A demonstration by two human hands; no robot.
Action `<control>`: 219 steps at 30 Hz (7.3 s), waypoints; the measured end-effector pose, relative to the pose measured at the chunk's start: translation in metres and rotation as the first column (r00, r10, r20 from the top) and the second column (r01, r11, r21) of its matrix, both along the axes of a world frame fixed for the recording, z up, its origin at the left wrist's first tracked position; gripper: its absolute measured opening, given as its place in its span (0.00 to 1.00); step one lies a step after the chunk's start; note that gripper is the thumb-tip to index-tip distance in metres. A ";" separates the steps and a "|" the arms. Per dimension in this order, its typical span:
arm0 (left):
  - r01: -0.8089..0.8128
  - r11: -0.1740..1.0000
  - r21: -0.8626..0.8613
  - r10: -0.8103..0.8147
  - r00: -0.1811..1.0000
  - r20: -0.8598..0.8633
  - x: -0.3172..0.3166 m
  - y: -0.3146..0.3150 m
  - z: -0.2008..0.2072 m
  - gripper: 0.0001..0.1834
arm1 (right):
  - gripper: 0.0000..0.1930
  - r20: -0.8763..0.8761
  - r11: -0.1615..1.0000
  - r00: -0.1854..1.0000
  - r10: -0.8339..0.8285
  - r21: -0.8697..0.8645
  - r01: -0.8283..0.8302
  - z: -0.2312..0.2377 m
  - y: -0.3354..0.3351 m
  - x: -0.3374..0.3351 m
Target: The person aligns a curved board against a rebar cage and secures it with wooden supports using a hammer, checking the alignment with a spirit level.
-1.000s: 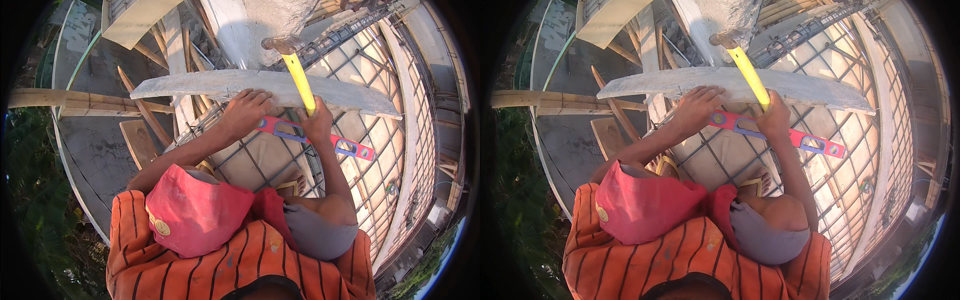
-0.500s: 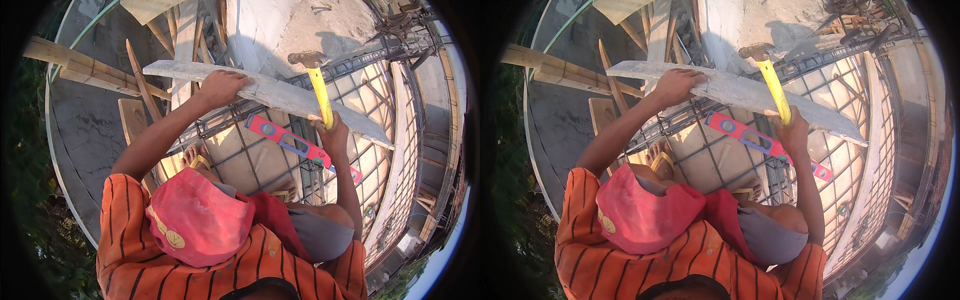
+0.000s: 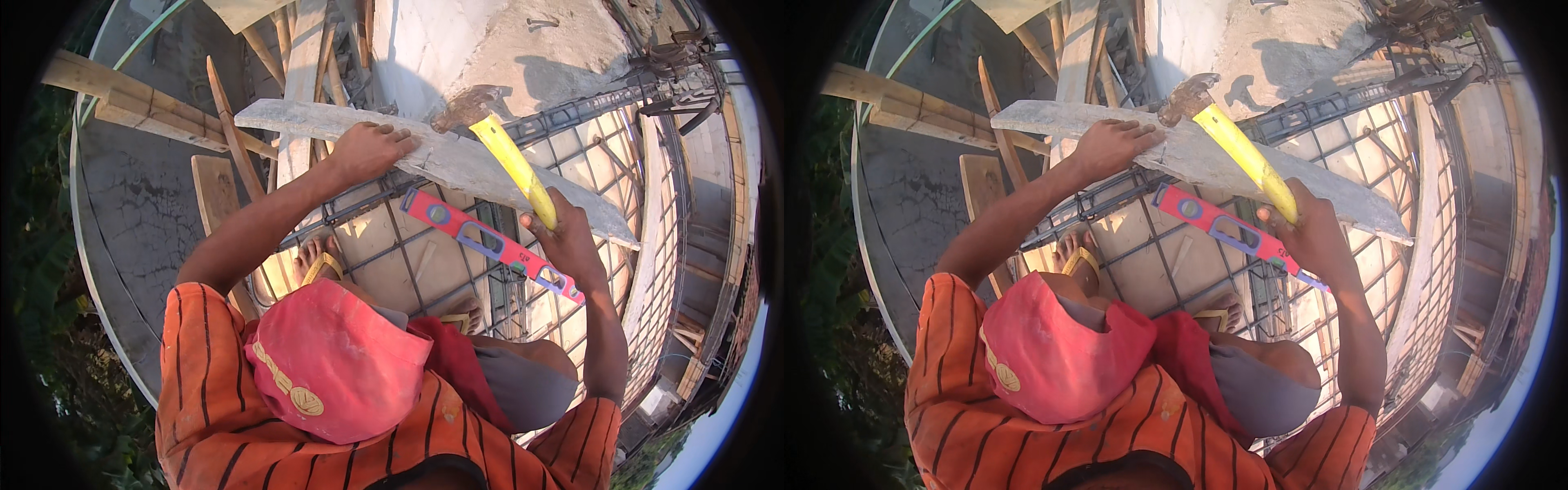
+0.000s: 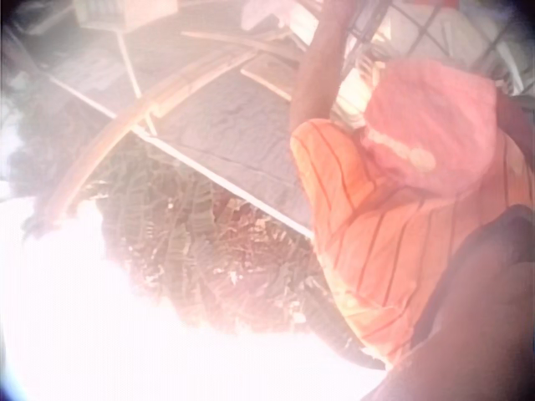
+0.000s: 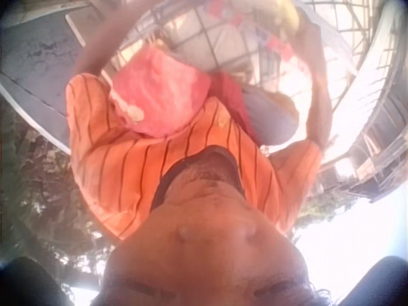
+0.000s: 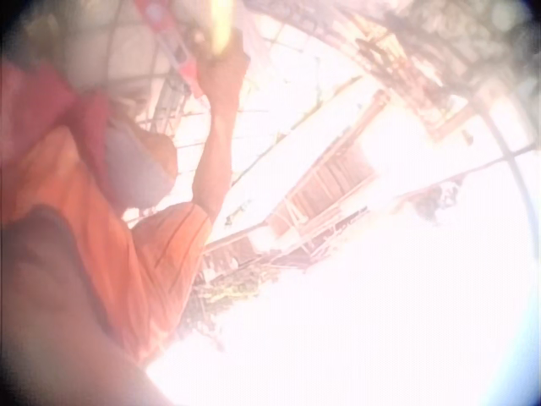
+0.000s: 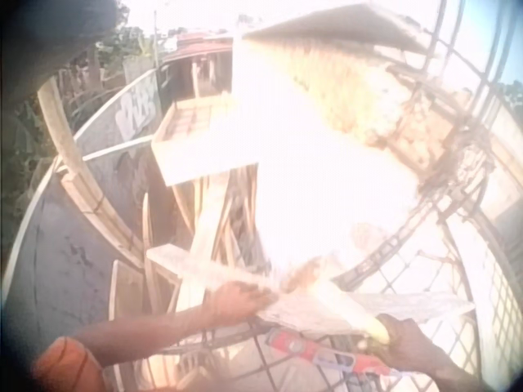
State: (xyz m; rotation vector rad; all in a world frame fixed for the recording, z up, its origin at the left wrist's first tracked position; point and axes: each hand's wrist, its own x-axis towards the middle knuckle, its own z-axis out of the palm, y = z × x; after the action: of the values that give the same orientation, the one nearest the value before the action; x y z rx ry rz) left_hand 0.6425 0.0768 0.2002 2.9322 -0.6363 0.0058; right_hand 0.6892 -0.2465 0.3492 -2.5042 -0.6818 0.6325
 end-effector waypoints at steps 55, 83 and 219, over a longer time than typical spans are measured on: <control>-0.063 0.998 -0.008 0.061 0.985 -0.161 0.034 -0.001 0.036 0.20 | 0.15 -0.294 0.910 0.949 -0.112 0.352 0.217 -0.163 0.004 -0.118; -0.177 0.977 -0.117 0.145 0.959 -0.243 0.084 0.000 0.053 0.29 | 0.13 -0.676 0.318 0.731 -0.086 0.677 0.664 -0.184 0.017 -0.008; 0.466 0.884 0.044 -0.433 0.850 -0.300 0.063 -0.412 -0.021 0.56 | 0.08 0.368 0.967 0.914 -0.170 -0.117 0.226 -0.216 -0.088 -0.189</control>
State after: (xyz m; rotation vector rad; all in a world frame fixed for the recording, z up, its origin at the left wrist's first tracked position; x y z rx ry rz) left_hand 0.7058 -0.3356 0.1796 2.7255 -1.2901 -0.5058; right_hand 0.5000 -0.3342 0.1335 -2.8236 -0.5028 0.1621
